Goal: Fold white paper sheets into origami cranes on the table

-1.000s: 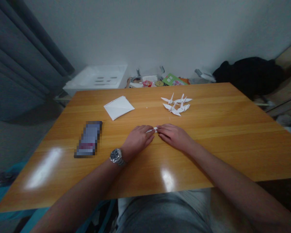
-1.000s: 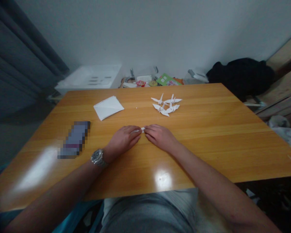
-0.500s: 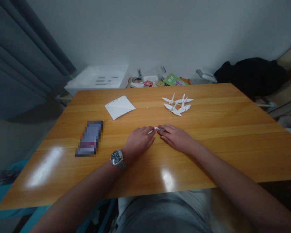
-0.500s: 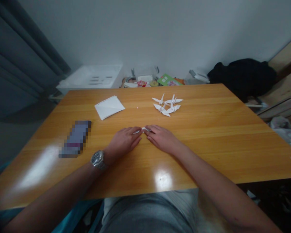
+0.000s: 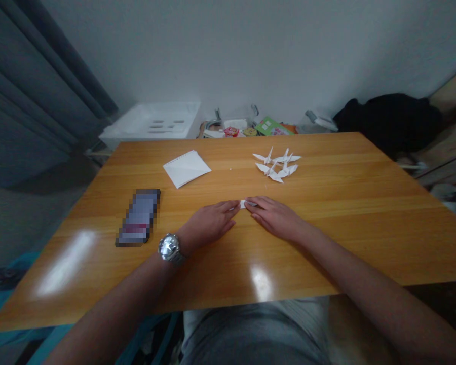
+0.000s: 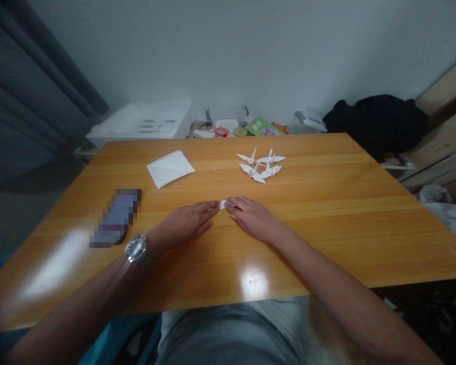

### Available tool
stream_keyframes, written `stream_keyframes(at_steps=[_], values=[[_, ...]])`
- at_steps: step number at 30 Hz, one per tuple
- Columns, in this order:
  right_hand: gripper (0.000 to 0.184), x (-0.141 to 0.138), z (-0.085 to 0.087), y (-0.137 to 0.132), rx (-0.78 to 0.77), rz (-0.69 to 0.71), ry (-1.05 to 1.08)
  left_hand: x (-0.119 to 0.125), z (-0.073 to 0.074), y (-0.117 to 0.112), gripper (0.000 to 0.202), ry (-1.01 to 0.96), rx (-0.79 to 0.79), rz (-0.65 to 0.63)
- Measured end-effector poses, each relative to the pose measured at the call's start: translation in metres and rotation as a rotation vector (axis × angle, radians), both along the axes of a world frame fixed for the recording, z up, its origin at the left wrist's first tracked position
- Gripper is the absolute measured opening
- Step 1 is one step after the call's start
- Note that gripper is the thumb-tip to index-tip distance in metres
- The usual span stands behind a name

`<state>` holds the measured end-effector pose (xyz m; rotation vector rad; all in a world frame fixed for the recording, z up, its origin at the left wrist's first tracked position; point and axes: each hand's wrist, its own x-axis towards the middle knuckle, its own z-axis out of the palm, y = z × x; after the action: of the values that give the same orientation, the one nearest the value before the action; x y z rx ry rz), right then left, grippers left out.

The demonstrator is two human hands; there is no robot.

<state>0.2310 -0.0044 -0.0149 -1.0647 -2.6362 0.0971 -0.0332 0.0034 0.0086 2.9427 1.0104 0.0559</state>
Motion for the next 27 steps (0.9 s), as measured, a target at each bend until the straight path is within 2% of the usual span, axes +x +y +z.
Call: stream_keyframes(at_steps=[6, 10, 17, 27], values=[[0.043, 0.01, -0.004, 0.001, -0.047, 0.024, -0.001, 0.0, -0.004, 0.0, 0.046, -0.024, -0.001, 0.007], [0.045, 0.014, -0.006, 0.0, -0.074, 0.017, 0.007, -0.006, -0.007, 0.006, 0.05, -0.029, -0.033, -0.047], [0.046, 0.012, -0.011, -0.002, -0.058, -0.001, 0.055, -0.005, -0.008, 0.006, 0.046, -0.042, -0.01, -0.058], [0.046, 0.009, -0.008, -0.003, -0.046, -0.009, 0.074, -0.003, -0.008, 0.007, 0.045, -0.076, 0.003, -0.064]])
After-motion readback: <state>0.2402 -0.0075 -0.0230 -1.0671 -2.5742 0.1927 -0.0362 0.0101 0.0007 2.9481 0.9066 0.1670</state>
